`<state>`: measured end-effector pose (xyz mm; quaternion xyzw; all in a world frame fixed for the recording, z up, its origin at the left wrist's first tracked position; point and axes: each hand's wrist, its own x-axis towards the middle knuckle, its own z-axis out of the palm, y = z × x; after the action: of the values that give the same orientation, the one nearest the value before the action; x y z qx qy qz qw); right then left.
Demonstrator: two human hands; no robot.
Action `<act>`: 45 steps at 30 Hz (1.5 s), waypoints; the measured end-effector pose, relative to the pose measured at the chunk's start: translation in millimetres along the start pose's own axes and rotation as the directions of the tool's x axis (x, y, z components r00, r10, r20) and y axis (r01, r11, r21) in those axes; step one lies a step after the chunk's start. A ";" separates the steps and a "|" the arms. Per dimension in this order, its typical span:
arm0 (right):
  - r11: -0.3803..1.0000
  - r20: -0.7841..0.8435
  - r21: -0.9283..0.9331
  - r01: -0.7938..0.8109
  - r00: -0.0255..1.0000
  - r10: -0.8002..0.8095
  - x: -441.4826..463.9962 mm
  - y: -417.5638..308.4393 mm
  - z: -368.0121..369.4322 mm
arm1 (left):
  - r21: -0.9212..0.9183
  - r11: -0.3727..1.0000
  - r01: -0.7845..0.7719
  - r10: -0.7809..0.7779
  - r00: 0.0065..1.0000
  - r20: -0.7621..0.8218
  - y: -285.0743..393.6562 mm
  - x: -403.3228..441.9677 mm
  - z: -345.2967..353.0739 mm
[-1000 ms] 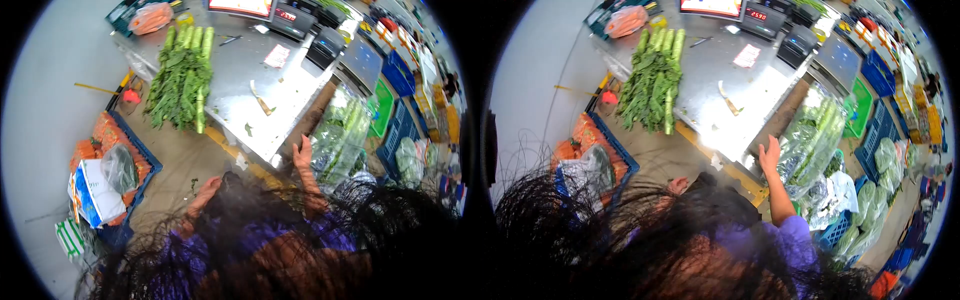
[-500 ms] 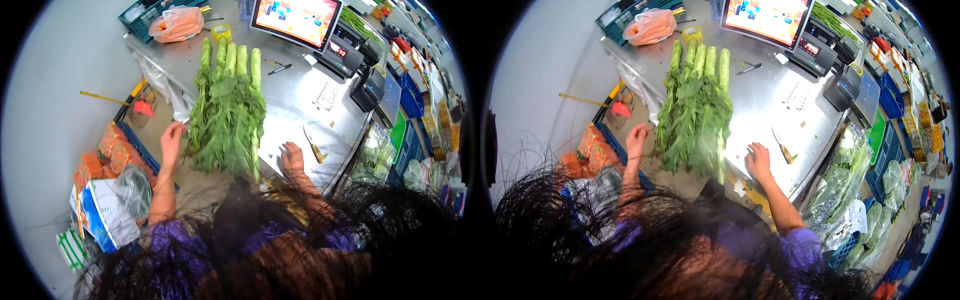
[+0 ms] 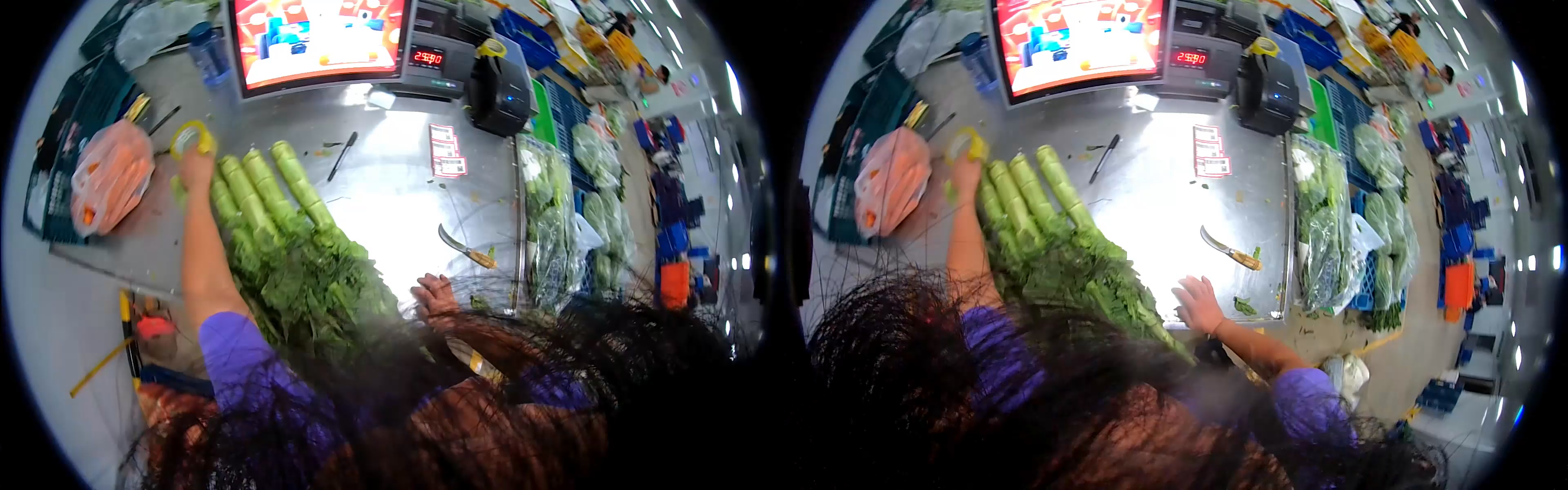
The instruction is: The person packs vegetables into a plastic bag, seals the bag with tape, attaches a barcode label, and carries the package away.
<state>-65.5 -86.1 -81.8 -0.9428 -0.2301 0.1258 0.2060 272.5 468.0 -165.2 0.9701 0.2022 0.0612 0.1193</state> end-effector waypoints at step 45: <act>-0.193 0.105 0.981 0.017 0.790 0.604 -228.2 324.5 -209.0 | -0.931 0.350 0.101 0.366 0.900 0.235 649.3 -654.4 -75.8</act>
<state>-69.0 -528.6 -9.6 -0.4966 0.2291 0.0943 0.8319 -90.8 -360.3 28.2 0.7337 0.0205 -0.0283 0.6785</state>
